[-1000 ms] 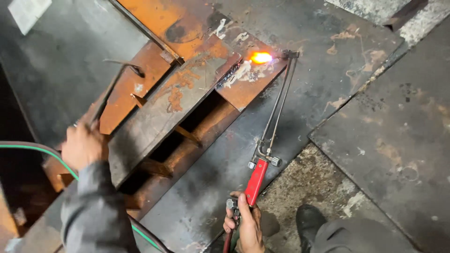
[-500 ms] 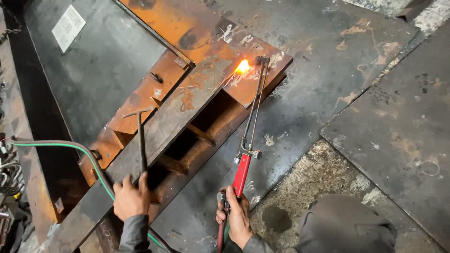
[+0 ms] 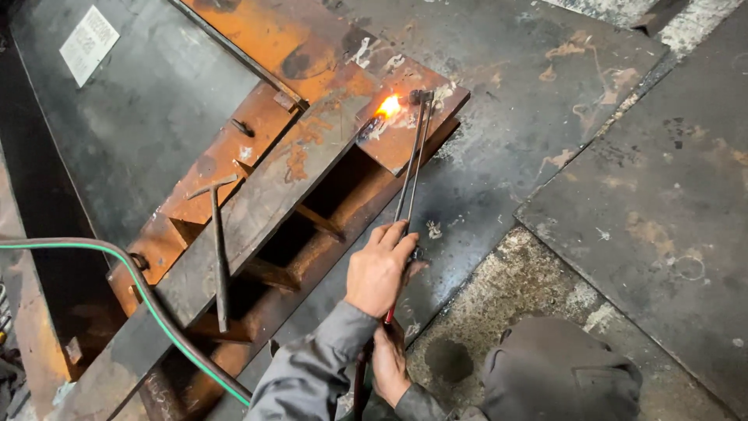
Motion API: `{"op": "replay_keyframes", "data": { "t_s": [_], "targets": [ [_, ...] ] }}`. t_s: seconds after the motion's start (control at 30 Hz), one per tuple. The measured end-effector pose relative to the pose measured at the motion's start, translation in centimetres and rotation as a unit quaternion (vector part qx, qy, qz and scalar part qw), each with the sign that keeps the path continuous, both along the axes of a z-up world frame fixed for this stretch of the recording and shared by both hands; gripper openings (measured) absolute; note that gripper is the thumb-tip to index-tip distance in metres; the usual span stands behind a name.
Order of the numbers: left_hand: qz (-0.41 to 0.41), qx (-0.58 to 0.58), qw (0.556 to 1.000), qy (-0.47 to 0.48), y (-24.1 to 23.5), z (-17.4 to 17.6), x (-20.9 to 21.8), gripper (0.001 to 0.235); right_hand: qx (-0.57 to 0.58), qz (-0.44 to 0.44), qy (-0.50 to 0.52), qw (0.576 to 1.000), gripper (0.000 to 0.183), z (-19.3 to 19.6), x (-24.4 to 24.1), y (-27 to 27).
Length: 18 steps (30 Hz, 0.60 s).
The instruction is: The person cuts a metal component using a gas torch and hammers it into place.
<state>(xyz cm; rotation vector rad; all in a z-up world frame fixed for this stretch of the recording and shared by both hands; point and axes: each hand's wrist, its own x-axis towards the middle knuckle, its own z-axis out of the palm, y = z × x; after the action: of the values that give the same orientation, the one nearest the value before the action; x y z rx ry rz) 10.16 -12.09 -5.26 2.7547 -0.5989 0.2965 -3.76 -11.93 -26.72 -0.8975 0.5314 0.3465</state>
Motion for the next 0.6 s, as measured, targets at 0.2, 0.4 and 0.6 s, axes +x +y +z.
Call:
{"op": "replay_keyframes", "data": {
  "t_s": [0.2,0.4,0.6],
  "targets": [
    [-0.013,0.012,1.0,0.006,0.2,-0.6,0.3,0.031,0.009,-0.006,0.006,1.0,0.046,0.3,0.6,0.0],
    [-0.046,0.005,0.999,0.012,0.9,-1.8,0.3,0.032,0.007,0.01,0.025,1.0,0.044,1.2,0.3,-0.4],
    [-0.048,0.006,0.999,0.007,1.0,-1.6,0.4,0.033,0.028,0.003,0.025,0.999,0.04,0.9,0.2,-0.1]
  ]
}}
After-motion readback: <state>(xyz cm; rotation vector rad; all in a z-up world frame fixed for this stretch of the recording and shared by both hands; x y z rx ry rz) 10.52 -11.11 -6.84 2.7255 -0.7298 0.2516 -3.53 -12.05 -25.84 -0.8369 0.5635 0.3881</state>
